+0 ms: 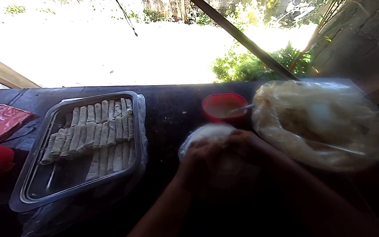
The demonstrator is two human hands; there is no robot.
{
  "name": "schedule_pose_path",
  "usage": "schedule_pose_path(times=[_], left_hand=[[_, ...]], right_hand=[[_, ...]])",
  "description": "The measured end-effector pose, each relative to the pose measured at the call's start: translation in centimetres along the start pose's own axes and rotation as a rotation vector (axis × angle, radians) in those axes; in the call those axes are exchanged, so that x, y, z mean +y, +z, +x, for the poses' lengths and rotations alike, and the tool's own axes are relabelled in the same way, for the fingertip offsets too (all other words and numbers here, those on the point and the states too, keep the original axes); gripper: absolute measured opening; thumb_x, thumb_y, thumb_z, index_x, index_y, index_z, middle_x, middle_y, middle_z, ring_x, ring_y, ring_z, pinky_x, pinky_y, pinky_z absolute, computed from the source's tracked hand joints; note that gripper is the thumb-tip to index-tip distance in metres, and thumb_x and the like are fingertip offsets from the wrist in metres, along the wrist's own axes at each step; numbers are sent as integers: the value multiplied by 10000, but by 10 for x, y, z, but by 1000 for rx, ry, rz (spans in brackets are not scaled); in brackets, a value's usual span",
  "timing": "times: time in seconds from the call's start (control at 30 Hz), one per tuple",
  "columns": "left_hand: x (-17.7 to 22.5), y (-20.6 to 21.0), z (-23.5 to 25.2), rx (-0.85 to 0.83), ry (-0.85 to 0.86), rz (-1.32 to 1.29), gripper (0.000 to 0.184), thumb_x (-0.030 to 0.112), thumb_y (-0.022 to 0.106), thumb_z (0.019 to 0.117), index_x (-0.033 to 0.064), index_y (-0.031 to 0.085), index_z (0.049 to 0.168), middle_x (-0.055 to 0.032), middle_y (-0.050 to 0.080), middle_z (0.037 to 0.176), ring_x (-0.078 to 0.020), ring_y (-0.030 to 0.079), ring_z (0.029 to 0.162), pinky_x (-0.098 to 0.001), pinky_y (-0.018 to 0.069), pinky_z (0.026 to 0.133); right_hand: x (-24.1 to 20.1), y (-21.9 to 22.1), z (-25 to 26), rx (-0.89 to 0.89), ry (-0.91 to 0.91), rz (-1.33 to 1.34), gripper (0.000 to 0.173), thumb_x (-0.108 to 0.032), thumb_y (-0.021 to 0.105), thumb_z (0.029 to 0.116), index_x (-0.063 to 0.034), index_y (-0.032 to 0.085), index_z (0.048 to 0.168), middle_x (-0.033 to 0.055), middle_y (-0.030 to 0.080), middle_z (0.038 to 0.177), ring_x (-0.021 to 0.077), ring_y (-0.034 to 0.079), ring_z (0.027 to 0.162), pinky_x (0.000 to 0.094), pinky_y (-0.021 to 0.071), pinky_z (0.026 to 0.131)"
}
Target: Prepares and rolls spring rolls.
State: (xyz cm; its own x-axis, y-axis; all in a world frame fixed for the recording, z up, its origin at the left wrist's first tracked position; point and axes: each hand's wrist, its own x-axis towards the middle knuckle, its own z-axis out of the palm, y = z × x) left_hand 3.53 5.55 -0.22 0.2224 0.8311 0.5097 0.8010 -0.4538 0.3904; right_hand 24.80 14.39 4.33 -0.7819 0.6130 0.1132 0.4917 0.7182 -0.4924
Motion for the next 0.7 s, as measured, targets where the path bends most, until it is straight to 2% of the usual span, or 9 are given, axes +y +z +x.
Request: schedule_pose_path(times=[0.07, 0.17, 0.3, 0.37, 0.5, 0.57, 0.63, 0.7], left_hand=[[-1, 0, -2, -1, -10, -24, 268, 245, 489, 1081, 193, 729, 1189, 39, 764, 986, -134, 704, 1016, -379, 532, 962], [-3, 2, -4, -1, -22, -44, 251, 257, 504, 1076, 192, 717, 1191, 54, 763, 1015, -129, 701, 1044, -372, 537, 979], [-4, 3, -5, 13, -27, -43, 218, 236, 532, 1058, 200, 710, 1179, 66, 761, 1002, -119, 698, 1041, -367, 533, 982], [-3, 2, -5, 15, -33, -33, 220, 244, 526, 1060, 205, 711, 1173, 66, 757, 978, -119, 698, 1018, -369, 534, 968], [0, 3, -4, 36, -35, -29, 238, 254, 504, 1070, 221, 725, 1150, 73, 752, 941, -109, 700, 999, -354, 540, 948], [-1, 1, -3, 47, -39, -24, 235, 241, 512, 1064, 214, 729, 1149, 60, 751, 919, -120, 702, 984, -354, 541, 946], [-1, 0, -3, 44, -47, -23, 236, 243, 509, 1064, 213, 725, 1156, 54, 748, 905, -125, 703, 977, -358, 541, 944], [1, 2, -4, 40, -50, -27, 235, 239, 509, 1061, 214, 721, 1158, 52, 743, 893, -126, 705, 958, -365, 546, 939]], right_hand=[[-6, -17, 8, 11, 71, -64, 272, -193, 514, 1049, -100, 748, 1151, 65, 719, 1090, 159, 687, 1031, 349, 563, 942], [-6, -43, 34, 74, 187, -228, 244, -117, 545, 1026, -105, 753, 1153, 84, 722, 1100, 211, 697, 1034, 419, 581, 917], [1, -51, 91, -153, 467, -411, 282, -115, 568, 994, -71, 705, 1237, 161, 685, 1187, 327, 655, 1147, 552, 542, 956], [18, -36, 116, -234, 516, -504, 291, -150, 607, 985, -53, 692, 1246, 197, 673, 1201, 379, 644, 1149, 600, 536, 927], [44, -14, 141, -387, 626, -504, 377, -258, 673, 960, -73, 679, 1288, 242, 594, 1374, 464, 539, 1292, 719, 429, 1009], [43, -14, 152, -495, 620, -538, 394, -281, 606, 994, -96, 654, 1338, 234, 561, 1432, 459, 491, 1356, 725, 393, 1039], [41, -19, 158, -556, 598, -532, 401, -283, 566, 1016, -103, 640, 1367, 233, 561, 1435, 450, 483, 1371, 711, 391, 1057], [45, -27, 152, -550, 563, -450, 356, -274, 526, 1053, -69, 670, 1305, 216, 620, 1360, 406, 529, 1339, 644, 419, 1073]])
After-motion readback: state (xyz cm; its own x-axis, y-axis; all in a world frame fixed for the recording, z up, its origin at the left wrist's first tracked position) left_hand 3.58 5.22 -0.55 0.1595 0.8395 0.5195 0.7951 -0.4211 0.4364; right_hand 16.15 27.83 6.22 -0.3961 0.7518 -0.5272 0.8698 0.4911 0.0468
